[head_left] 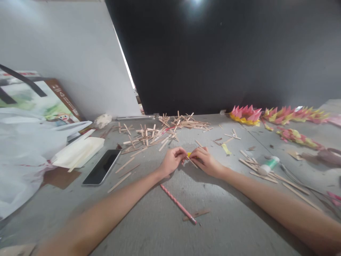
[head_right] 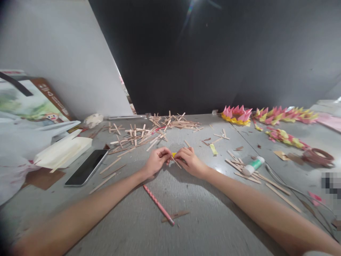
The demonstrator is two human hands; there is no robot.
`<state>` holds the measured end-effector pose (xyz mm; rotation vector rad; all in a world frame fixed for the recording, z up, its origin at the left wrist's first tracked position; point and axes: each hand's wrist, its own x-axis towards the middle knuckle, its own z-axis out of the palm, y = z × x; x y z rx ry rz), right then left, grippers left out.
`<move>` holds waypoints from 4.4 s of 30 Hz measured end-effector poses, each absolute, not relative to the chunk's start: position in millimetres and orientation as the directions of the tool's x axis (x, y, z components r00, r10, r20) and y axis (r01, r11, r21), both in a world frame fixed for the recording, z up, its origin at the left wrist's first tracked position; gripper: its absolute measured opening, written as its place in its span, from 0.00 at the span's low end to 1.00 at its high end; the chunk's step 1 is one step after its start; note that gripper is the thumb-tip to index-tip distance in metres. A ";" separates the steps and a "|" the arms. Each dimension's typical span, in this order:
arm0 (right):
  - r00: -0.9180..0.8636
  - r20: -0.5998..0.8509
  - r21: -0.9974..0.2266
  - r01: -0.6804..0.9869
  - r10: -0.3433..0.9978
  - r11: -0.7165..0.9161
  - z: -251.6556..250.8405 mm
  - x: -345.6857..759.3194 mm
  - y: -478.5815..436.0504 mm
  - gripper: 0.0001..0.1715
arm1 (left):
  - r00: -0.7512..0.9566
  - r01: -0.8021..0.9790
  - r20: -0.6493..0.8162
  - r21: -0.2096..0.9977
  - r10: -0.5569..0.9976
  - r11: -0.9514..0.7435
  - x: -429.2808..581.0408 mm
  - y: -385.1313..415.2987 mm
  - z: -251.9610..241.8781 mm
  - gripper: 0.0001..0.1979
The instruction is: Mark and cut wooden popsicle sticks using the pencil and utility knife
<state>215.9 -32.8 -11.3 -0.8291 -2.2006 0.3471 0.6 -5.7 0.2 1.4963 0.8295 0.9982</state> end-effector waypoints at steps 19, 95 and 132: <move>-0.532 0.574 -0.414 0.467 0.622 0.782 -12.8 214.7 -32.5 0.05 | 0.401 0.042 0.161 0.980 0.902 -0.194 0.1 -6.7 0.9 0.13; -0.389 0.579 -0.409 0.621 0.716 0.669 -17.4 210.9 -33.4 0.07 | 0.501 0.301 0.569 0.592 0.652 -0.747 -7.2 -26.9 -0.9 0.09; -0.326 0.617 -0.269 0.768 0.716 0.581 -22.0 208.1 -32.1 0.09 | 0.493 0.232 0.663 0.524 0.563 -0.820 -5.9 -27.1 0.2 0.07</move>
